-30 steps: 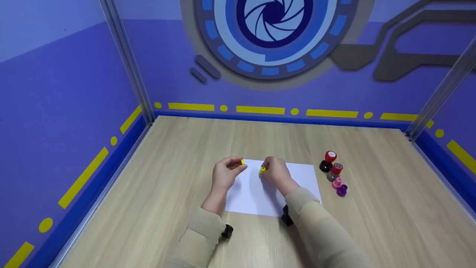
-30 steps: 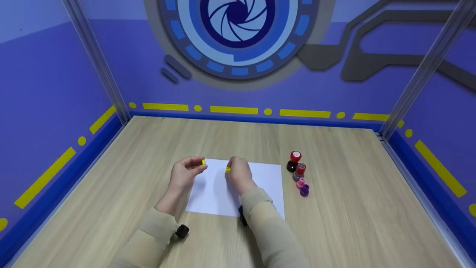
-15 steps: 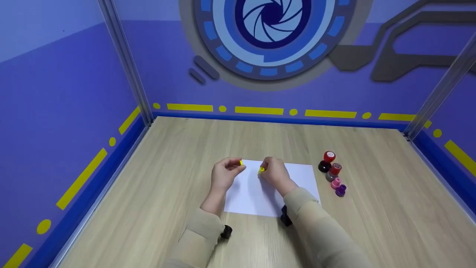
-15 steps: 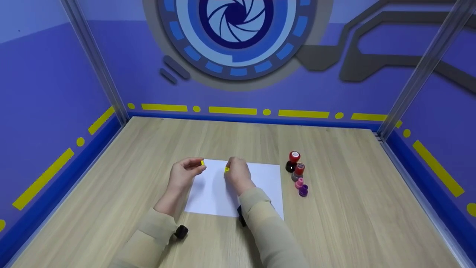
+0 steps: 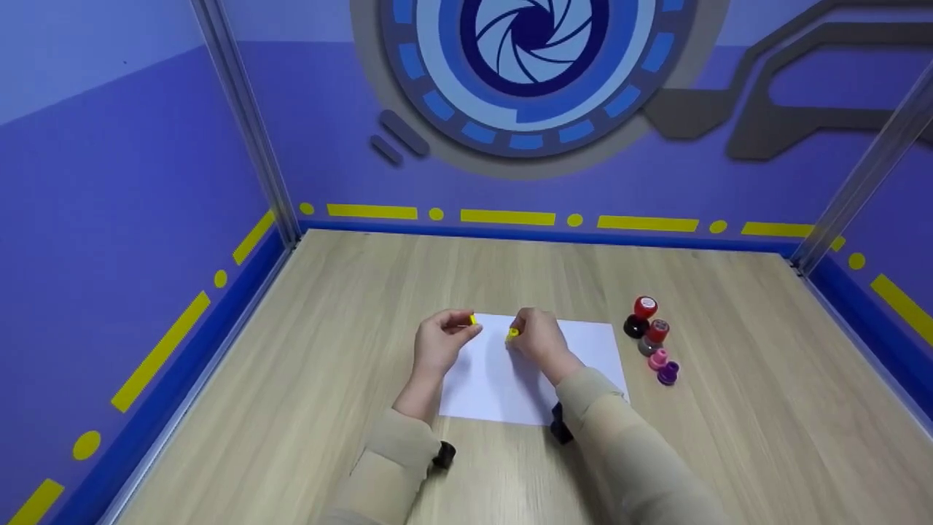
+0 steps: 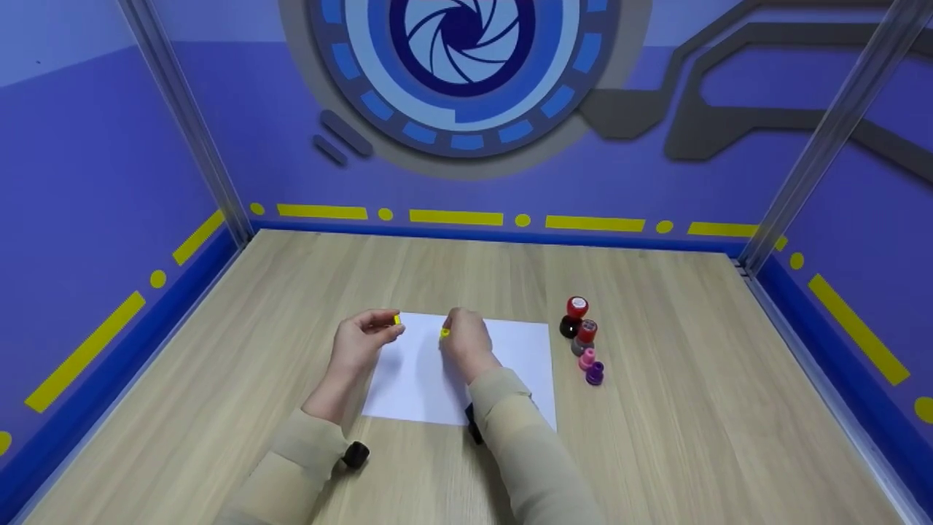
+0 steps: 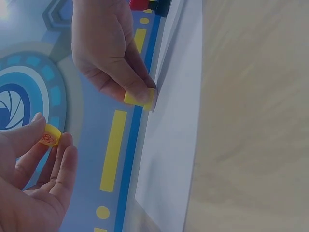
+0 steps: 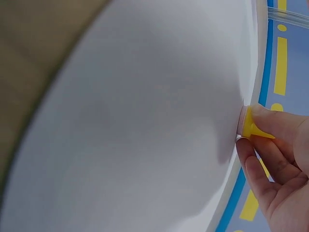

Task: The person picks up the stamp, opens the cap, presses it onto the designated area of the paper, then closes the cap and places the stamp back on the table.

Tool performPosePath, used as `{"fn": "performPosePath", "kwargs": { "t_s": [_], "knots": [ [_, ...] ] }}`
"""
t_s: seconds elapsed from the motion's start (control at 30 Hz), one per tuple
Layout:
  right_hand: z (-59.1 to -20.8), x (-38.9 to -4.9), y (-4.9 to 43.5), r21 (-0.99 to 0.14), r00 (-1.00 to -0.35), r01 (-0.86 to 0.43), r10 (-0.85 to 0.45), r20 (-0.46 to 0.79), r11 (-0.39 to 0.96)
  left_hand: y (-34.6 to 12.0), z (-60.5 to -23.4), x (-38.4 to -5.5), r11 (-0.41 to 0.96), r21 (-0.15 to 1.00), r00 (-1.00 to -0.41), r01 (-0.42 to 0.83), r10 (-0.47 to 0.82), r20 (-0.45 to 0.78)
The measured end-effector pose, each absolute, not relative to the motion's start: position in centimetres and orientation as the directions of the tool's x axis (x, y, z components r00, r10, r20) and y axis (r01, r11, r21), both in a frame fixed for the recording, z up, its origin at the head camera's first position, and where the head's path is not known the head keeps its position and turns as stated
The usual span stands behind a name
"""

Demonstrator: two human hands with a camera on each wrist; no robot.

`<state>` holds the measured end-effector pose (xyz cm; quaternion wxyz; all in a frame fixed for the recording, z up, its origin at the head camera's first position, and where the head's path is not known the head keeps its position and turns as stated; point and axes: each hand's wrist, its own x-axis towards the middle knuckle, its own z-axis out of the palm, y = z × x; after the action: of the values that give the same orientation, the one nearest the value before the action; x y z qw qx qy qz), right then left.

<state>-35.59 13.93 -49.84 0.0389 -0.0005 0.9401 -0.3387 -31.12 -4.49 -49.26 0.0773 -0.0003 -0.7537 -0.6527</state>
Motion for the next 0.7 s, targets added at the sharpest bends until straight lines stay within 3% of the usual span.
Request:
{"fn": "performPosePath", "kwargs": {
  "t_s": [0.47, 0.6, 0.7],
  "knots": [
    [-50.1, -35.6, 14.5, -0.634, -0.998, -0.009, -0.045, -0.041, 0.773, -4.5, -49.4, -31.1, 0.163, 0.977, -0.985, 0.136, -0.082, 0.151],
    [-49.3, -35.2, 15.3, -0.770, -1.000, -0.019, 0.005, 0.029, 0.637, -4.4, -49.4, -31.2, 0.168, 0.975, -0.984, 0.147, -0.077, 0.162],
    [-48.3, -34.4, 16.3, -0.905, -0.992, -0.046, 0.089, 0.093, 0.424, -4.4, -49.3, -31.1, 0.167, 0.974, -0.983, 0.150, -0.076, 0.165]
  ]
}}
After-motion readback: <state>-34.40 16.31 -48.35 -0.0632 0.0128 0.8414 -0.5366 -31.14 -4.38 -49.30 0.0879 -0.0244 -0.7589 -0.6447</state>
